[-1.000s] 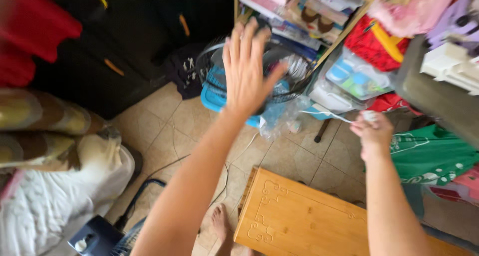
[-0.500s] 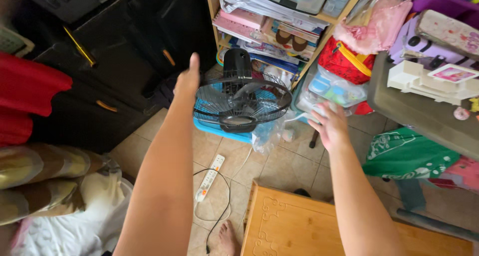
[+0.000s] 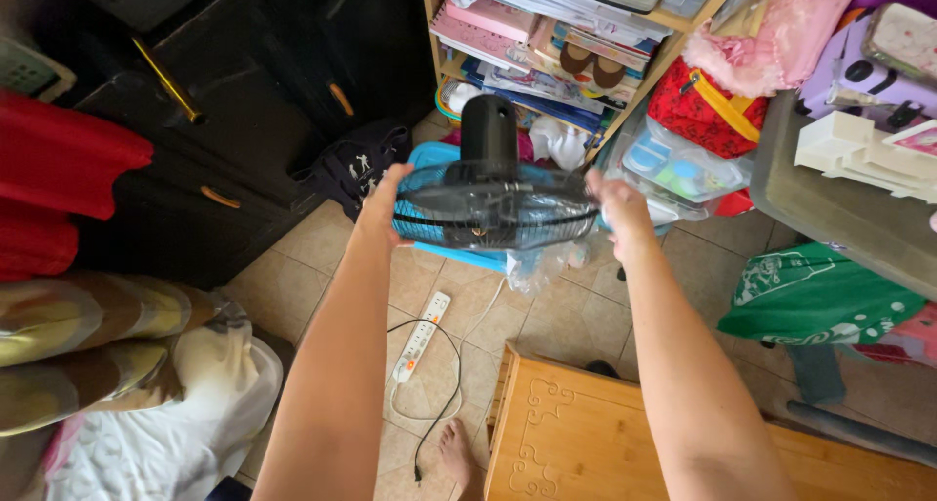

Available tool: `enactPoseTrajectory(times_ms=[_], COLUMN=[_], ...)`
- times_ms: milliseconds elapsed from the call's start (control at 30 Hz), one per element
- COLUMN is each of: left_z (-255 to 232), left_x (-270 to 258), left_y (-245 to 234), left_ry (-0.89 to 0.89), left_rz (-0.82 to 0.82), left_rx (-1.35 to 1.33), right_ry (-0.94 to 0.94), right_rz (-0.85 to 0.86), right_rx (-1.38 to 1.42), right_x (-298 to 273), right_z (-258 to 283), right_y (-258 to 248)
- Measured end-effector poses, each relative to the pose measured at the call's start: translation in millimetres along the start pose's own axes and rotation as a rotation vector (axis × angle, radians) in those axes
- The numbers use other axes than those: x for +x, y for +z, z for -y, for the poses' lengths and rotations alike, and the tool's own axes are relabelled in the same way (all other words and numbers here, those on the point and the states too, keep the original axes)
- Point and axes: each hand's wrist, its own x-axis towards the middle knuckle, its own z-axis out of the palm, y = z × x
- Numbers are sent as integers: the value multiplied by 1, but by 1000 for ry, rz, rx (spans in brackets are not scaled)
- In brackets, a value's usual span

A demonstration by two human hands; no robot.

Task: The person uses pliers to adjust the wire cage of a black electric fan on a small wooden table. They then plug the fan into a power strip, move a blue fan aside, and continue adjusting the black fan's cage with pliers.

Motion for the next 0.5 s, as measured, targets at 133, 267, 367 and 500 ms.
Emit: enactPoseTrajectory(times_ms=[133,267,367,500], left_z=[19,47,69,89], left_x=[-27,-62,-97,-159], left_y=[-8,-12,-9,7], left_ry=[107,163,158,201], left_rz=[-14,-58,-91,-38], left_rx=[-17,33,47,-60], right_ry=[-205,-50,-184,-183], right_rz=[-131,13,-22,-10], right_rx=[-174,231,222,319], right_x=[-5,-28,-63,-119], right_z=[-26,-51,-59,-50], right_y=[6,-11,-35,-87])
